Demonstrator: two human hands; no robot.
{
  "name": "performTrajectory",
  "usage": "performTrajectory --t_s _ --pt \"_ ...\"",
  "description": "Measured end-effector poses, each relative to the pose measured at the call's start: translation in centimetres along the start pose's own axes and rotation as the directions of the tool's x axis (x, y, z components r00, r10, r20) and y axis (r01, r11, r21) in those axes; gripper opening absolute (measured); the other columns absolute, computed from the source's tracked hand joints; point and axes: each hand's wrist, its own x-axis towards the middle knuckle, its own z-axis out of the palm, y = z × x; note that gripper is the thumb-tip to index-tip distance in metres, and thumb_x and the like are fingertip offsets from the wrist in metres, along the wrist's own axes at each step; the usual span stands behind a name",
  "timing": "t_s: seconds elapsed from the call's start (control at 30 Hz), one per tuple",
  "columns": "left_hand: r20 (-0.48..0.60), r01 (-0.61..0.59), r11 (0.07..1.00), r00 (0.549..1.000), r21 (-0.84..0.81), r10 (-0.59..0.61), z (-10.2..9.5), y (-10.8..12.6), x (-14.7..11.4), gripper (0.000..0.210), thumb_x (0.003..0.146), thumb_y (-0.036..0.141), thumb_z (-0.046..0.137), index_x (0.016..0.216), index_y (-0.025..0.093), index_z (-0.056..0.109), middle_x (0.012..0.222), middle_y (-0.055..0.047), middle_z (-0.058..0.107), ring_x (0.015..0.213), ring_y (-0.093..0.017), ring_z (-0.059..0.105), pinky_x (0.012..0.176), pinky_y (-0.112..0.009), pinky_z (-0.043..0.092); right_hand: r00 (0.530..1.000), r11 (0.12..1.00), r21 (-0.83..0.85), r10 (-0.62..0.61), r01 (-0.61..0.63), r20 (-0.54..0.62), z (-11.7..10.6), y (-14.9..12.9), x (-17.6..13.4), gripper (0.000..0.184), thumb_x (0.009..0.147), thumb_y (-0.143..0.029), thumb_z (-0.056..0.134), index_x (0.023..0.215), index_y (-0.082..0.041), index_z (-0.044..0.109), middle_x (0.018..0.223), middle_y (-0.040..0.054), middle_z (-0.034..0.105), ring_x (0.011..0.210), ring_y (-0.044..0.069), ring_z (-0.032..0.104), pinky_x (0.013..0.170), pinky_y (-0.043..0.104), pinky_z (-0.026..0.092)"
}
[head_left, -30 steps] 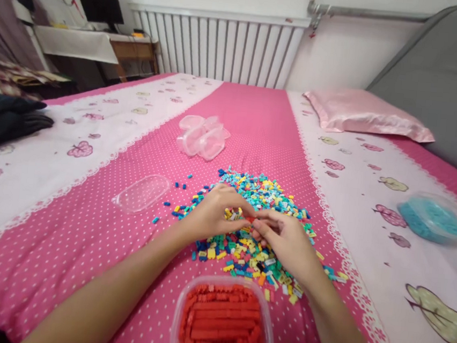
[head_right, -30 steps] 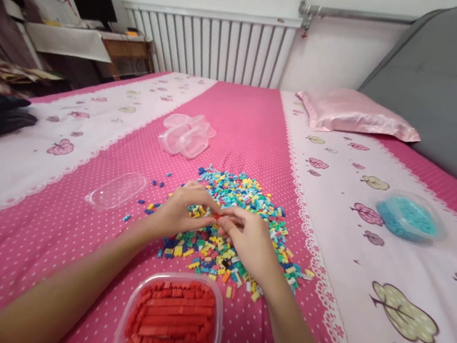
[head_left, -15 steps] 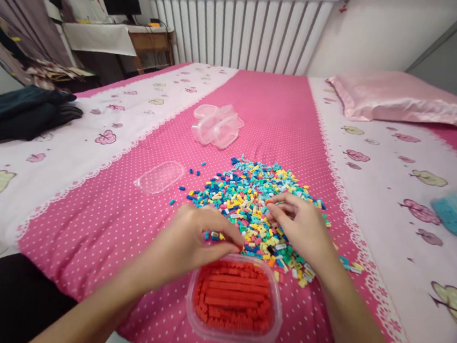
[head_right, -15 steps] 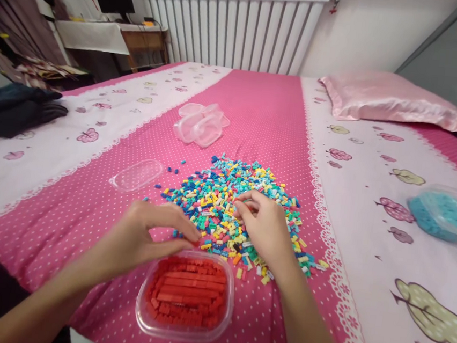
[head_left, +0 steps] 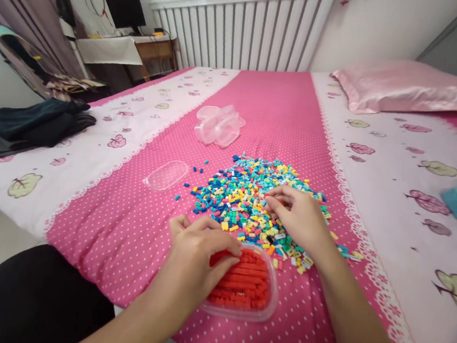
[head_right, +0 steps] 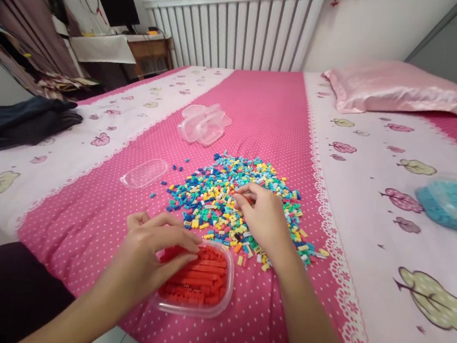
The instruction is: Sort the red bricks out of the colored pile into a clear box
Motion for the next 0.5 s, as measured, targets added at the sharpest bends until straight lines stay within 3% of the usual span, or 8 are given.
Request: performTrajectory --t_s 0.33,0.5 --pt "0.028 -0.034 0.999 0.999 -0.016 0.034 -0.8 0.1 -3.0 0.009 0.087 0.026 0.075 0.079 0.03 0.073 0.081 0.005 0.076 0.078 -0.019 0.058 0.084 -0.041 0.03 1.0 1.0 -0.009 -0.006 0.006 0.0 -0.2 -0.3 -0.2 0.013 0.088 -0.032 0.06 0.085 -0.021 0.066 0.074 0.0043 0.075 0.066 0.02 0.072 0.063 0.032 0.052" --pt "0.071 -0.004 0.999 0.997 0.033 0.001 -0.5 0.8 -3.2 0.011 0.086 0.02 0.075 0.08 0.03 0.075 0.081 0.005 0.077 0.08 -0.019 0.06 0.086 -0.042 0.031 1.0 1.0 -0.007 0.007 -0.007 -0.01 -0.1 -0.5 -0.2 0.011 0.086 -0.031 0.063 0.085 -0.021 0.066 0.073 0.0045 0.076 0.067 0.021 0.073 0.064 0.032 0.052"
